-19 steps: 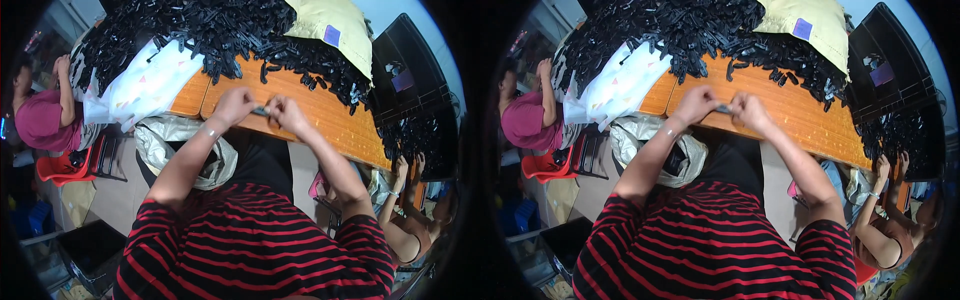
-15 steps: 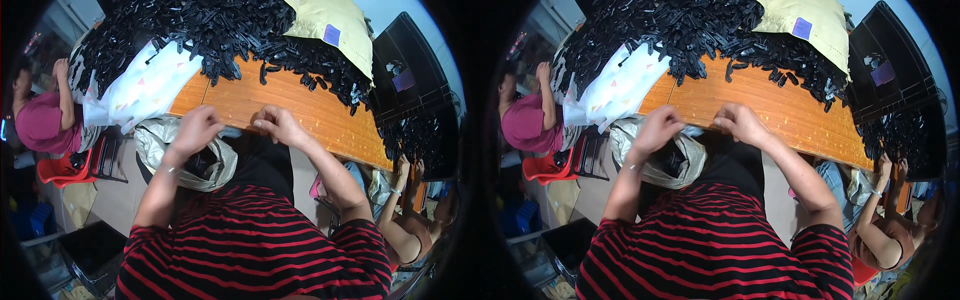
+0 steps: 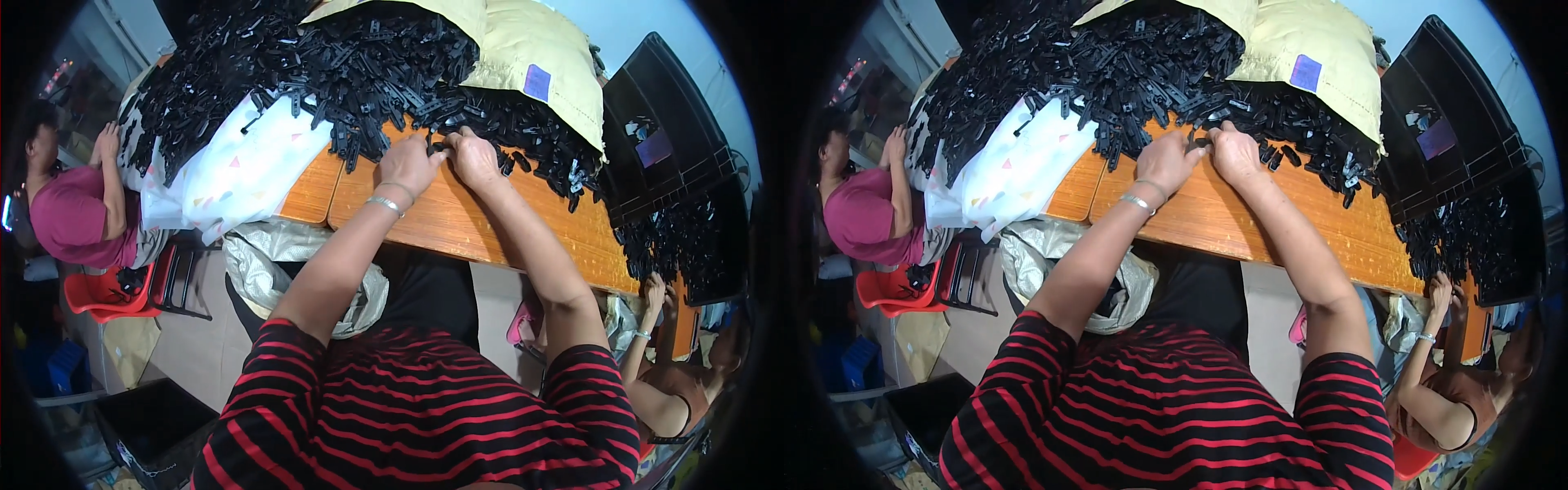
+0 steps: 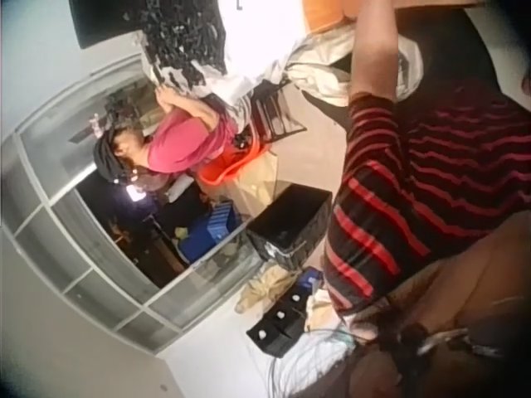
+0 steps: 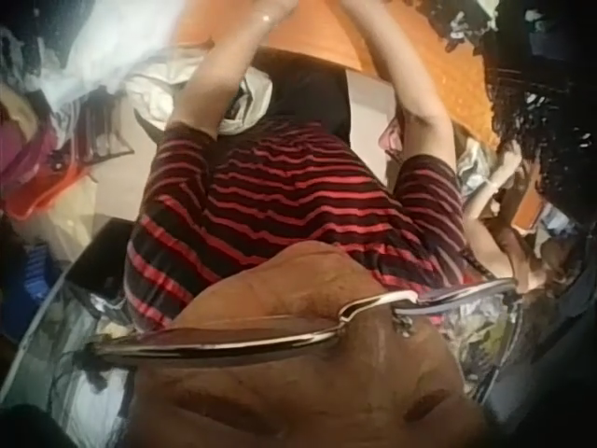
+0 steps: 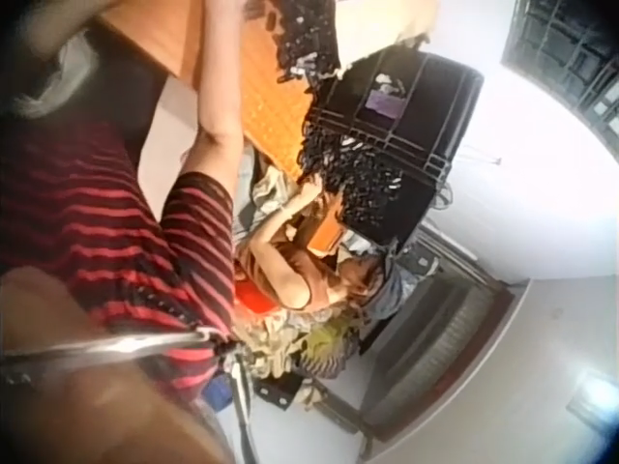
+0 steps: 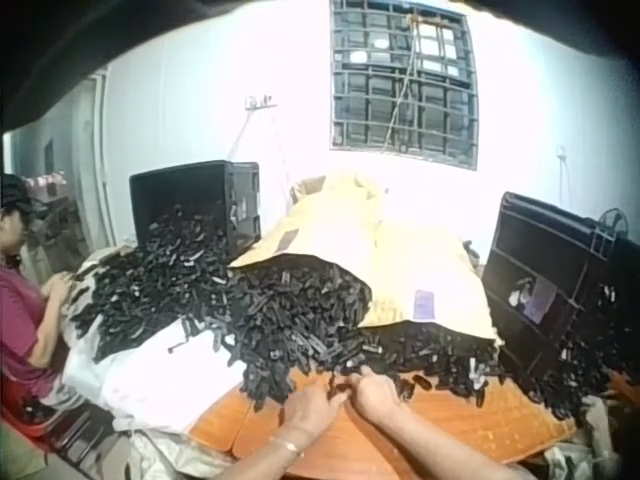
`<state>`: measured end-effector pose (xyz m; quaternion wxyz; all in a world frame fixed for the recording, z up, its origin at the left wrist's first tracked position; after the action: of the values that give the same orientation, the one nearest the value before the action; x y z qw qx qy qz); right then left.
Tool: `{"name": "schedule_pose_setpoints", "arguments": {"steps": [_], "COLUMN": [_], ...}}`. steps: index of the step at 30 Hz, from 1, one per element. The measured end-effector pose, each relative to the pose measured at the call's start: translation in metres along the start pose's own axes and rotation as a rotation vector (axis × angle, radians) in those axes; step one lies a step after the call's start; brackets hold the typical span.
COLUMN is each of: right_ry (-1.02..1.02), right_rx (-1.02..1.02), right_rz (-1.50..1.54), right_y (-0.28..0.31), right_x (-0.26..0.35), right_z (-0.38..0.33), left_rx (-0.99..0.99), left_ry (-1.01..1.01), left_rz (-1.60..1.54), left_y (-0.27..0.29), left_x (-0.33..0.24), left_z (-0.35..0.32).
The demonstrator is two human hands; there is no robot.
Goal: Assembling small black hardware parts by hand at a workbench.
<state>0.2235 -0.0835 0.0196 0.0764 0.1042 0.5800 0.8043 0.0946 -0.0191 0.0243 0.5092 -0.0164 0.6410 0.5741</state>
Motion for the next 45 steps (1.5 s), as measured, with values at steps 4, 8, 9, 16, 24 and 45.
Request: {"name": "schedule_pose_setpoints", "arguments": {"steps": [4, 8, 9, 16, 24, 45], "right_ry": [-0.023, 0.000, 0.022, 0.051, -0.393, -0.590], "right_rx": [-0.045, -0.081, -0.064, 0.040, 0.348, 0.358], "right_rz": [0.097, 0.233, 0.259, 0.435, 1.182, 1.193], "right_y": [0.005, 0.003, 0.001, 0.005, 0.013, -0.002], "right_x": [0.000, 0.018, 0.023, 0.031, 0.032, 0.043], "right_z": [-0.022, -0.034, -0.035, -0.025, -0.036, -0.056], "left_rx": [-0.001, -0.185, -0.177, -0.134, 0.069, -0.011], "left_ry": [-0.032, -0.292, -0.302, -0.266, -0.197, 0.031], "left_rz": [0.038, 0.095, 0.089, -0.155, -0.556, -0.443], "left_y": [-0.008, 0.009, 0.016, 0.050, 0.038, 0.031], "left_x": [0.004, 0.017, 0.016, 0.030, 0.029, 0.045], "left_z": [0.004, -0.022, -0.030, -0.055, -0.042, -0.054]}}
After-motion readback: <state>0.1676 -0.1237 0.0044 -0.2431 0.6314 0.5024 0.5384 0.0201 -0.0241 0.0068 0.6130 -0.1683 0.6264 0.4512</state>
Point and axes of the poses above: each hand's wrist, its own z-axis towards the middle knuckle, its own y-axis out of the back of the hand, x = y × z, the point moved 3 cm from there along z, towards the middle knuckle, and after that the axes turned 6 degrees about -z, right-handed, at the moved point
